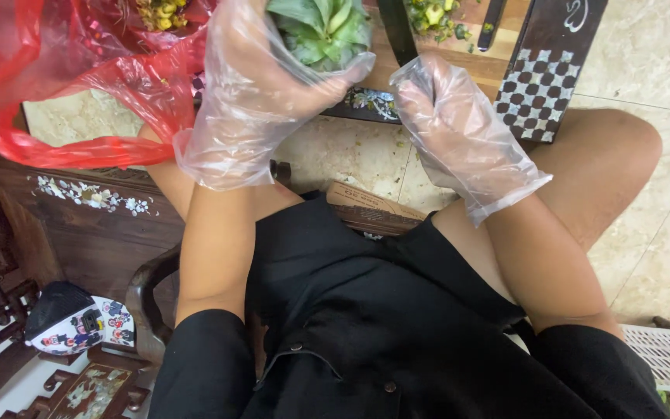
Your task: The person sits on a chair and peels pineapples one at a time with a knife, rotating each fruit to remove the eyes and skin. The removed peels and trimmings are dropped into a red plastic bag beside the cutting board, and finished pineapples are set aside.
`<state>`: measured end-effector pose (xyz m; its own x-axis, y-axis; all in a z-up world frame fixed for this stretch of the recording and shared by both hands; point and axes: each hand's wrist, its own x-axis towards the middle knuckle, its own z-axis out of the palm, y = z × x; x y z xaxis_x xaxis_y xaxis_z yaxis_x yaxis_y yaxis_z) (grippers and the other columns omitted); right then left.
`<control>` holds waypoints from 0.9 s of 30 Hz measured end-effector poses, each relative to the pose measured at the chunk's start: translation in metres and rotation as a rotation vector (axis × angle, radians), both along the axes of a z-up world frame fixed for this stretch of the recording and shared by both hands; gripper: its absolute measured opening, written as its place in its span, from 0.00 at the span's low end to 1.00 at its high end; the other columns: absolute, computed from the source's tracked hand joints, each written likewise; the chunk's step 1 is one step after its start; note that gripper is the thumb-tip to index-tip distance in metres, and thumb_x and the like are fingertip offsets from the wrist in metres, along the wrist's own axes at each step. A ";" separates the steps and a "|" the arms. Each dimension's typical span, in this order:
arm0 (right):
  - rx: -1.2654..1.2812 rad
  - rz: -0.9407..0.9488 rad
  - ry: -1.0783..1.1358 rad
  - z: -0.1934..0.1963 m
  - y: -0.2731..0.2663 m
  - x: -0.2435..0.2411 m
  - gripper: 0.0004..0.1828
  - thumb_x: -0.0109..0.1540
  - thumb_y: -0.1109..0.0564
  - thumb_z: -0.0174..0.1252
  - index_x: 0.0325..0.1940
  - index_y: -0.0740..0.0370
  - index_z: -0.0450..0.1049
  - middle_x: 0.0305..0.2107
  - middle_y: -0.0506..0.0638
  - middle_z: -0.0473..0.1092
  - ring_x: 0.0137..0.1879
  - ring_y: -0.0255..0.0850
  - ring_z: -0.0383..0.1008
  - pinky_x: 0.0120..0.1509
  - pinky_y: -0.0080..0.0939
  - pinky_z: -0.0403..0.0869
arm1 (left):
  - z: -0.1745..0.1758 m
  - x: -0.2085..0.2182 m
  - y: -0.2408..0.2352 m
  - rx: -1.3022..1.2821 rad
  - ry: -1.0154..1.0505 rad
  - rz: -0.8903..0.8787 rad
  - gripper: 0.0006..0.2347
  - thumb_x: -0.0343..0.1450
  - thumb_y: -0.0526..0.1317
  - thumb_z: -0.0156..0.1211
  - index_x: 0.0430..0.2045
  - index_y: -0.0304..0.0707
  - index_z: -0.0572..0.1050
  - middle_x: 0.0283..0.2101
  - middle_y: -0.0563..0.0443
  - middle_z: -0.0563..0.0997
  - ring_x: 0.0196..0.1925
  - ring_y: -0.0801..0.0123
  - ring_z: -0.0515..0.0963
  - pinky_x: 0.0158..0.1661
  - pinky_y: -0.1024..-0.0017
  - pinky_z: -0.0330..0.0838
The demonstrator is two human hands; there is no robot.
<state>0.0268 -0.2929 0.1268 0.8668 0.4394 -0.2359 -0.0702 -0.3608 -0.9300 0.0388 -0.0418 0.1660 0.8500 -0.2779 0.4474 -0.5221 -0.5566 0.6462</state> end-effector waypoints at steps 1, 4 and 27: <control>0.144 -0.040 0.079 -0.002 -0.001 -0.002 0.10 0.72 0.50 0.53 0.45 0.59 0.68 0.28 0.38 0.62 0.33 0.27 0.61 0.36 0.31 0.65 | -0.003 -0.001 0.001 0.033 -0.026 0.034 0.24 0.70 0.44 0.82 0.49 0.33 0.71 0.49 0.42 0.77 0.52 0.52 0.78 0.55 0.59 0.75; 0.327 -0.127 0.183 0.003 0.000 -0.005 0.10 0.73 0.50 0.52 0.44 0.58 0.66 0.28 0.37 0.60 0.33 0.27 0.58 0.35 0.31 0.63 | -0.008 -0.003 0.002 0.055 -0.093 0.079 0.24 0.70 0.43 0.83 0.49 0.34 0.71 0.48 0.44 0.77 0.50 0.54 0.80 0.53 0.61 0.76; 0.079 0.055 0.144 0.028 0.045 -0.044 0.17 0.72 0.48 0.48 0.56 0.64 0.65 0.31 0.45 0.67 0.35 0.34 0.68 0.40 0.40 0.70 | -0.110 -0.026 0.021 -0.430 0.001 0.575 0.32 0.75 0.36 0.76 0.69 0.33 0.58 0.68 0.42 0.66 0.69 0.60 0.67 0.71 0.67 0.58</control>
